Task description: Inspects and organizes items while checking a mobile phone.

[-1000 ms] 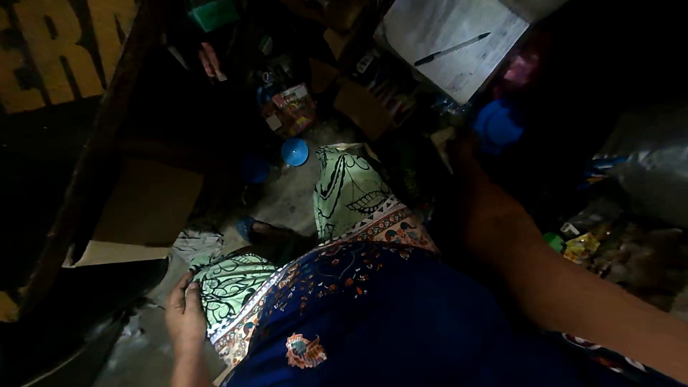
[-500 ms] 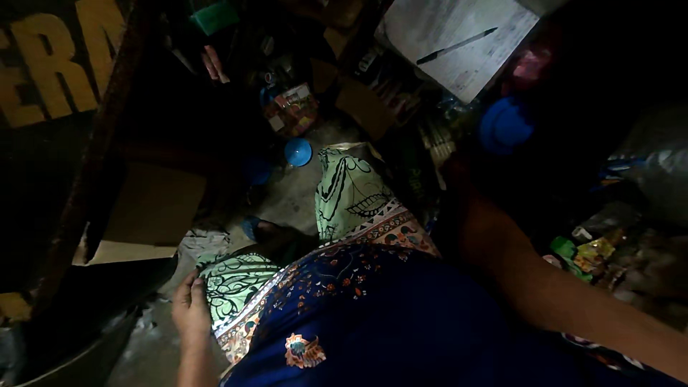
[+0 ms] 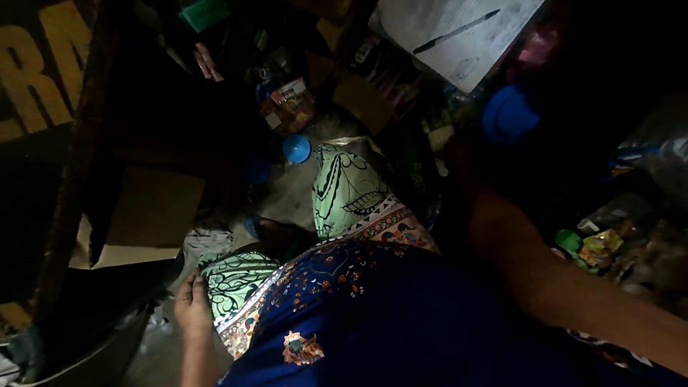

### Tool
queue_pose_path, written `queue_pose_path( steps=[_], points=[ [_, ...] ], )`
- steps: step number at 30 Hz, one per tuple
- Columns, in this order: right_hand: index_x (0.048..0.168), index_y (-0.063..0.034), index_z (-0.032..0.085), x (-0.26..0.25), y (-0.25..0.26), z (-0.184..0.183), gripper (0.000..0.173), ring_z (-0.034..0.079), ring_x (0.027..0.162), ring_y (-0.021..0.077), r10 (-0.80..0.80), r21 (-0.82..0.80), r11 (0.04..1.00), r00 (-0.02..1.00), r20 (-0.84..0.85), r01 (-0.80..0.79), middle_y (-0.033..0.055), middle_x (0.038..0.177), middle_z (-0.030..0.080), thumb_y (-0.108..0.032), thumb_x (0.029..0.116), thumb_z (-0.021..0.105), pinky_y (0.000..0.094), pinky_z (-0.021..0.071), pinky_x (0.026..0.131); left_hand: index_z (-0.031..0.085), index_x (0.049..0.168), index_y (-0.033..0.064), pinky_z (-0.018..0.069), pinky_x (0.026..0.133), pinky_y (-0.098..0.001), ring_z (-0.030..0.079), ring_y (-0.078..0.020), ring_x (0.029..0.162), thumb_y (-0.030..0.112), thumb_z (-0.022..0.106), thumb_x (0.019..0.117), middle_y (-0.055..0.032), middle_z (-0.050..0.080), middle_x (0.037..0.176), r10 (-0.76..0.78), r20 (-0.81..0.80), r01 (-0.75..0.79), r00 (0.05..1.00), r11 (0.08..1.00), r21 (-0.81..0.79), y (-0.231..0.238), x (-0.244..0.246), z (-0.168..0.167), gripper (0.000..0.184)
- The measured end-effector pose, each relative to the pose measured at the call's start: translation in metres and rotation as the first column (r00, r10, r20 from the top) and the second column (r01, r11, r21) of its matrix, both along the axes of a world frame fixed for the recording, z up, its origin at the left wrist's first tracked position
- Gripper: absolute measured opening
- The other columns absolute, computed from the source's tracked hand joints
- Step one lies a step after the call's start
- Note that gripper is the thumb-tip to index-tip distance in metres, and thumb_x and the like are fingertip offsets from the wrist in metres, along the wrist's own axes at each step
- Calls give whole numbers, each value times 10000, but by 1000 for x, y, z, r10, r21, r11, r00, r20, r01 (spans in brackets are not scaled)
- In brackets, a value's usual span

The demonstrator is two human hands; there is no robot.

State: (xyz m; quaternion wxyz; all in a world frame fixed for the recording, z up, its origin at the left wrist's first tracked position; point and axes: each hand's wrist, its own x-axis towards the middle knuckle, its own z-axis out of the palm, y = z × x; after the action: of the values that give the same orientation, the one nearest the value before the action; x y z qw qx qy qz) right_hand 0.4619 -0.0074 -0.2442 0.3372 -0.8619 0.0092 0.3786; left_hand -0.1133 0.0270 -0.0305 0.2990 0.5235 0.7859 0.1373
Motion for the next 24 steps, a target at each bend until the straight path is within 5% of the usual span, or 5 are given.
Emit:
queue_pose_path(
  steps=[5, 11, 21, 24],
  points=[
    [1499, 27, 393, 14, -20, -21, 440, 597, 1192, 332, 31, 101, 995, 990, -139, -17, 270, 1431, 498, -67, 1074, 458, 443, 529, 975, 515, 1360, -145, 389, 1105, -321, 532, -227, 1292, 143, 404, 1075, -306, 526, 1410, 9, -8, -9, 1000, 1000, 15, -3, -3, -1, 420],
    [1536, -44, 368, 8, -41, -20, 463, 623, 1142, 313, 83, 117, 992, 959, -270, -53, 241, 1429, 512, -177, 1098, 438, 449, 543, 940, 490, 1392, -141, 362, 1145, -350, 499, -266, 1351, 143, 389, 1081, -304, 496, 1453, 34, -11, -34, 999, 999, 7, -7, -1, 4, 433],
    [1512, -104, 392, -4, -31, -41, 474, 615, 1006, 220, -224, 198, 934, 918, -328, 298, 159, 1356, 512, -53, 1049, 476, 366, 568, 818, 494, 1382, -147, 375, 1123, -322, 512, -240, 1327, 129, 391, 1079, -301, 508, 1438, 52, -2, -52, 999, 998, 23, -7, 1, 2, 423],
    [1525, -45, 367, -12, -27, -20, 475, 603, 1145, 270, -276, 254, 902, 918, -284, 350, 207, 1433, 481, -73, 1058, 449, 376, 557, 908, 498, 1382, -140, 379, 1117, -314, 519, -228, 1316, 136, 391, 1083, -296, 512, 1434, 56, -6, -56, 998, 998, 20, -7, 2, 3, 421]
  ],
)
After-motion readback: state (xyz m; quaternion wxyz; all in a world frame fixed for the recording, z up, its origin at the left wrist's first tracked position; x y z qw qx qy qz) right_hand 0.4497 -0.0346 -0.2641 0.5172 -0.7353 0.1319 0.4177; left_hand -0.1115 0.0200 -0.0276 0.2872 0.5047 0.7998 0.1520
